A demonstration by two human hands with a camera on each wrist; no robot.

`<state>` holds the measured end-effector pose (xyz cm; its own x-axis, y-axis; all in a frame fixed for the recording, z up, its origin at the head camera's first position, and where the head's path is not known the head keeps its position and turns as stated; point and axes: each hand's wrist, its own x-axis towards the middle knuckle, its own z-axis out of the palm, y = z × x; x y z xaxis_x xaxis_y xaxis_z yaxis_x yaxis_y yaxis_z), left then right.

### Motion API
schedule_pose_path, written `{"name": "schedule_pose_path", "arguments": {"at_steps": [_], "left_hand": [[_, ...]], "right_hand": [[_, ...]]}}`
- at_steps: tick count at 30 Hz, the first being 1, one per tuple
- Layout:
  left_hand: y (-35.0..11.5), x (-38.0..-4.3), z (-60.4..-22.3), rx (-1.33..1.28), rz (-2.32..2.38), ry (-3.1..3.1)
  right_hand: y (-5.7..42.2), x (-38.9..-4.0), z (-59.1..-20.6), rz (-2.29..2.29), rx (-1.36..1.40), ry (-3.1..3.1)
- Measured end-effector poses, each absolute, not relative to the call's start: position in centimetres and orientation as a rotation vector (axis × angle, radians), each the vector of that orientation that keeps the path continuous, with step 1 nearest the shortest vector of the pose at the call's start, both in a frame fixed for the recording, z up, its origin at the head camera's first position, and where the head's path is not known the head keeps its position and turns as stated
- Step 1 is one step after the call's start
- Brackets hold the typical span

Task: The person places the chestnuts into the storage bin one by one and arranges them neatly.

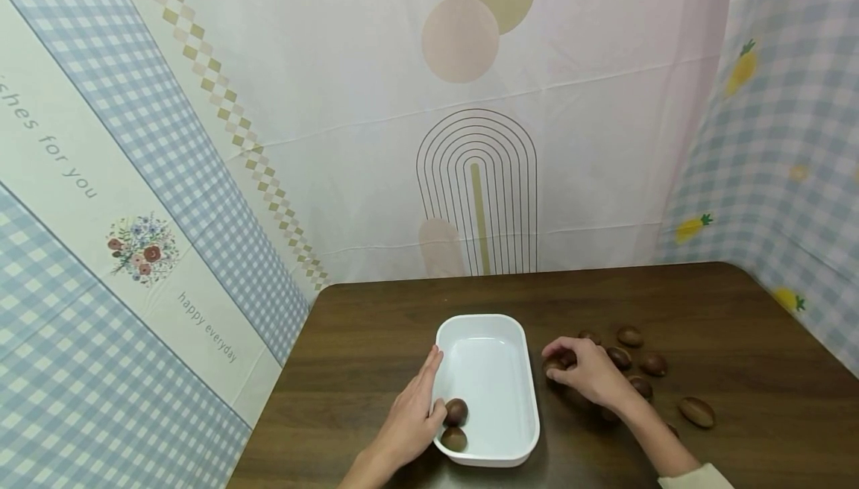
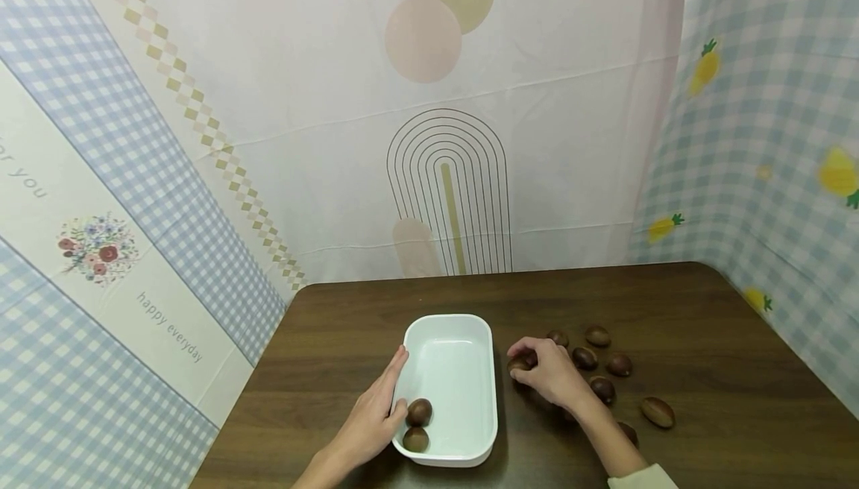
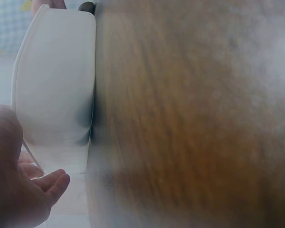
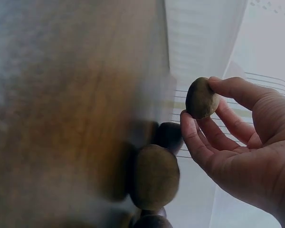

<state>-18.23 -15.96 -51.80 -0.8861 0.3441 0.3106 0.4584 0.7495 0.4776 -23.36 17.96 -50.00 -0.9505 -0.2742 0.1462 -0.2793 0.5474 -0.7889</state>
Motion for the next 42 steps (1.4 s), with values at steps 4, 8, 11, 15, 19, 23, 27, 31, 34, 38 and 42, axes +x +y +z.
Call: {"name": "schedule_pose_path", "arguments": {"at_steps": [4, 8, 11, 15, 19, 23, 27, 31, 34, 38, 42], "left_hand": [[-16.0, -18.2, -51.8, -0.637, -0.828, -2.748], [-16.0, -18.1, -51.8, -0.636, -0.830, -2.749], [-16.0, -18.1, -51.7, -0.637, -0.830, -2.749], [-16.0, -18.1, -51.7, -0.637, -0.829, -2.753], [-16.1, -18.1, -51.7, -0.636, -0.831, -2.757], [-16.1, -18.2, -51.7, -0.637, -0.832, -2.762], [-16.1, -18.3, -51.9, -0.644, -0.824, -2.757], [-16.1, -18.3, -51.9, -0.646, -0.826, -2.763], [-16.2, -18.3, -51.9, -0.644, -0.828, -2.770], [-16.2, -18.3, -51.9, -0.642, -0.828, -2.771], [-16.2, -18.3, -51.9, -0.645, -0.829, -2.767]], "right_hand": [[18.0, -23.5, -49.5, 1.376, 0.486, -2.748], [18.1, -23.7, -49.0, 1.360, 0.489, -2.735], [18.1, -23.8, -48.5, 1.346, 0.496, -2.724], [17.9, -24.1, -48.0, 1.320, 0.491, -2.724], [17.4, -24.4, -47.5, 1.296, 0.486, -2.726], [16.9, -24.6, -47.1, 1.310, 0.498, -2.705], [16.4, -24.9, -47.0, 1.346, 0.515, -2.680], [15.9, -25.0, -46.9, 1.376, 0.522, -2.672], [15.4, -25.1, -46.8, 1.386, 0.522, -2.673], [14.8, -25.0, -46.8, 1.393, 0.529, -2.673], [14.1, -25.0, -46.8, 1.417, 0.545, -2.671]]}}
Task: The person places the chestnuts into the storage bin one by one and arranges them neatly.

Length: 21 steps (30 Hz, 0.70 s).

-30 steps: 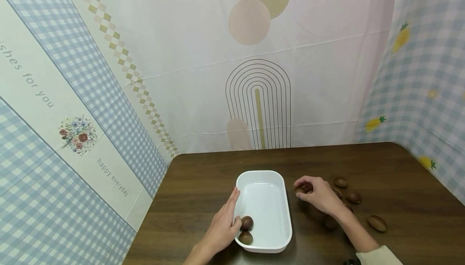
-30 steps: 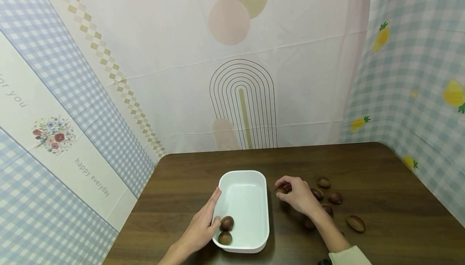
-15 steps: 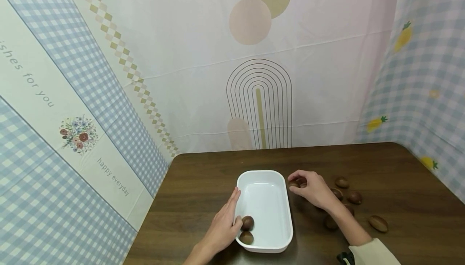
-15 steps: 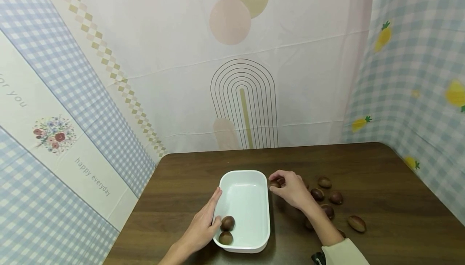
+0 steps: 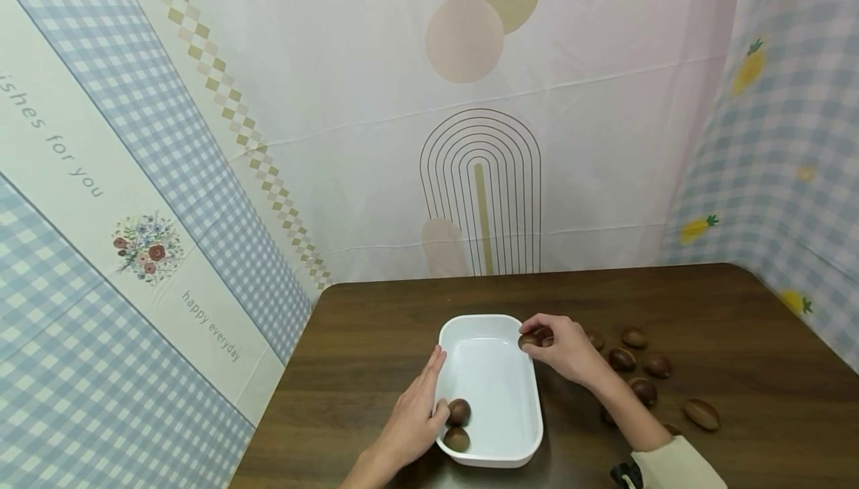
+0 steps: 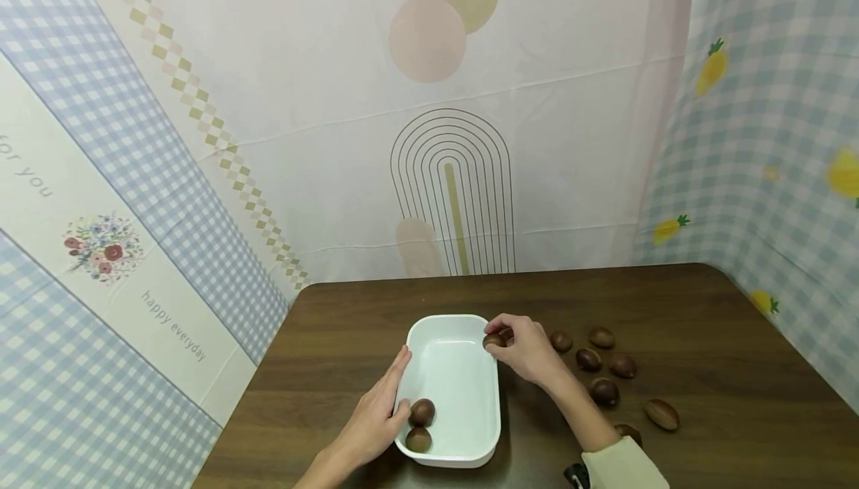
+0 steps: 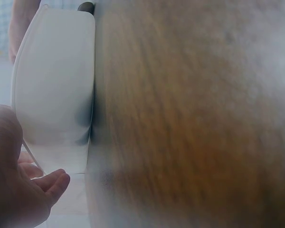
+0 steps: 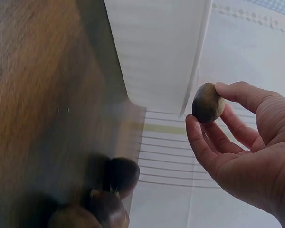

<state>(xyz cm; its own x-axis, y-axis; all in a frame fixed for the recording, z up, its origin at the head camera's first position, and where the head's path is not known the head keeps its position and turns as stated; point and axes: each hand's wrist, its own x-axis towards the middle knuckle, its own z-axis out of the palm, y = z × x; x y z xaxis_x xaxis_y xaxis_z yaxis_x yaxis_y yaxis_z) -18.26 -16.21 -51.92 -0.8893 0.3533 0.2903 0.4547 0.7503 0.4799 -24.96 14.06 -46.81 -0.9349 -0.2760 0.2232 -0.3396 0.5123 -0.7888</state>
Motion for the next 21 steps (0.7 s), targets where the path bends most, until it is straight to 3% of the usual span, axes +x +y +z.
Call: {"name": "schedule_pose_path", "arguments": {"at_steps": [21], "left_hand": [[-16.1, -18.3, -51.8, -0.655, -0.832, -2.746]], "right_hand": [[10.1, -24.9, -47.4, 1.435, 0.606, -2.652]]}}
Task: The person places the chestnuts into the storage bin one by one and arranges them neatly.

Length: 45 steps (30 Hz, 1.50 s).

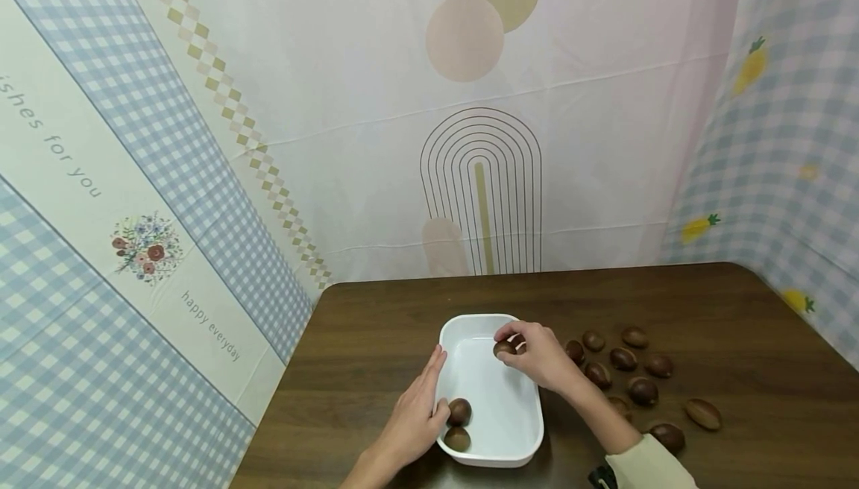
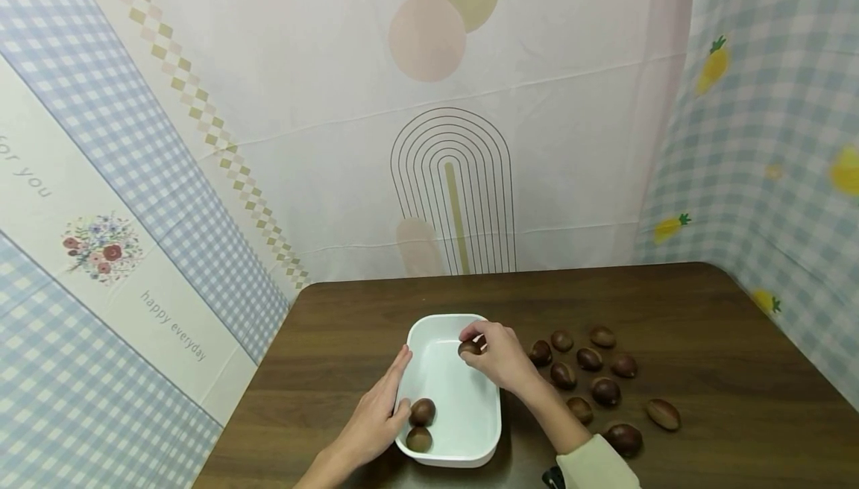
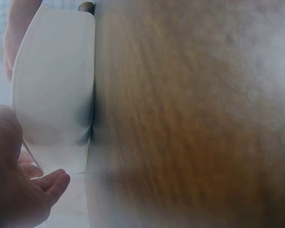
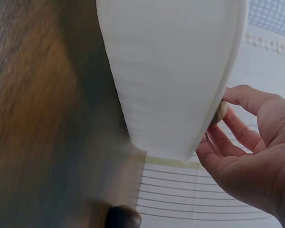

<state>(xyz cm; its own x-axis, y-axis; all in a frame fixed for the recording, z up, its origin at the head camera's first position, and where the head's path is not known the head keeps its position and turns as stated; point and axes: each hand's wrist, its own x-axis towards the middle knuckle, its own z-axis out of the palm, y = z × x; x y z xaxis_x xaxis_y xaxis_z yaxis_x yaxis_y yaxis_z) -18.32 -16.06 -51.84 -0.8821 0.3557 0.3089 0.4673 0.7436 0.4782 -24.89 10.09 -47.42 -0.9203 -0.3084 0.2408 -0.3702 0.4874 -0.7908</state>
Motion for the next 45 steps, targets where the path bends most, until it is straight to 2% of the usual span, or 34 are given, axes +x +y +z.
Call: {"name": "schedule_pose_path", "arguments": {"at_steps": [21, 45], "left_hand": [[-16.1, -18.3, -52.0, -0.680, -0.816, -2.689], [-16.2, -18.4, -52.0, -0.695, -0.811, -2.683]], "right_hand": [[5.7, -24.8, -49.4, 1.470, 0.890, -2.577], [3.1, -23.9, -50.8, 1.405, 0.929, -2.677]]}}
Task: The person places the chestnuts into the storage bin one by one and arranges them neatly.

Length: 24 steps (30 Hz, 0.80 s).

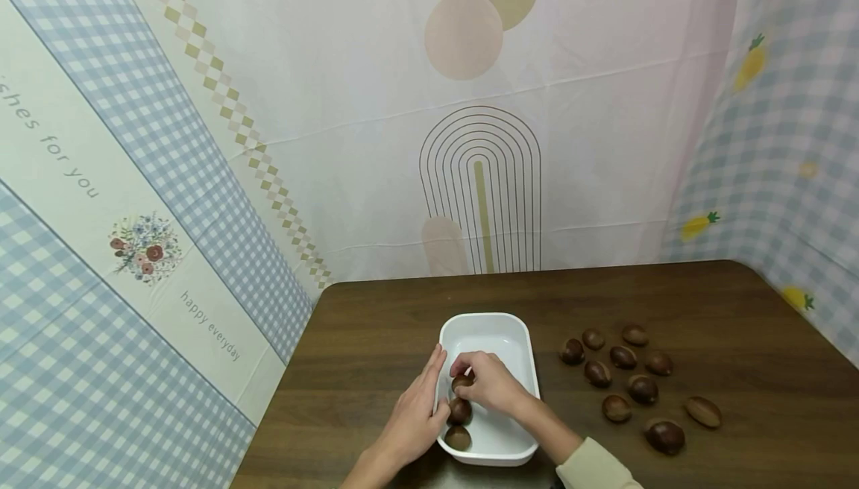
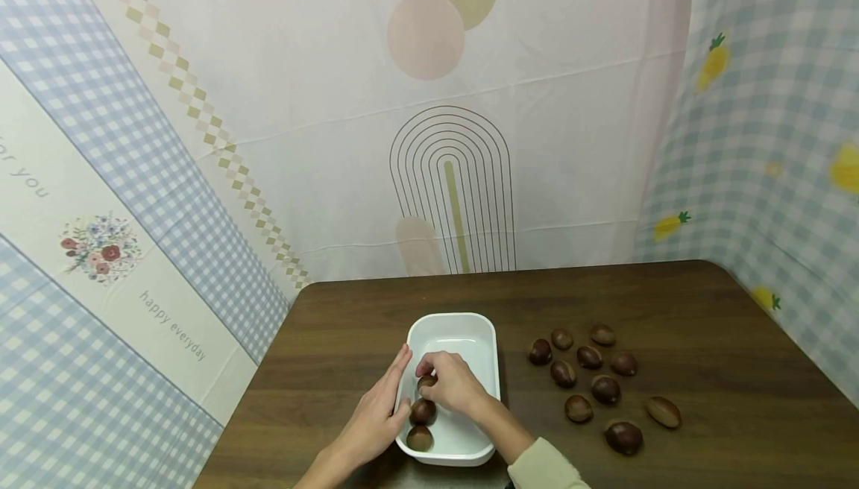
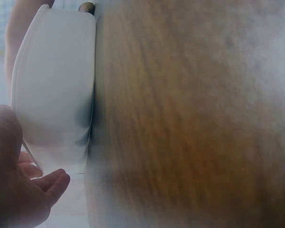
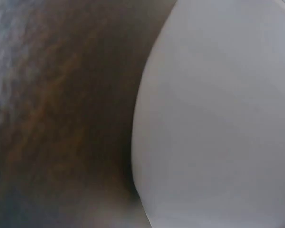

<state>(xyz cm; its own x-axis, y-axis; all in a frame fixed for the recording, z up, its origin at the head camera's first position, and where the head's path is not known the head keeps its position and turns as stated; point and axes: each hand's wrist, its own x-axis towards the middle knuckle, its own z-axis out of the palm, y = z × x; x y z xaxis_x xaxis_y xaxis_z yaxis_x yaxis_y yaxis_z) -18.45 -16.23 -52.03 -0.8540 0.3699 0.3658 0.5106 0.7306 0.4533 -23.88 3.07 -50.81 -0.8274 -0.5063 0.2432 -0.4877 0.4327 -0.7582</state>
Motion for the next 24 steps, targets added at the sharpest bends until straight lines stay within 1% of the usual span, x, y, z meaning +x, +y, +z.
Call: {"name": "schedule_pose_path", "arguments": {"at_steps": [24], "left_hand": [[-16.17, -18.40, -52.06, -0.685, -0.814, -2.676]], "right_hand": [[2.53, -23.74, -51.18, -1.331, -0.963, 2.662]]}}
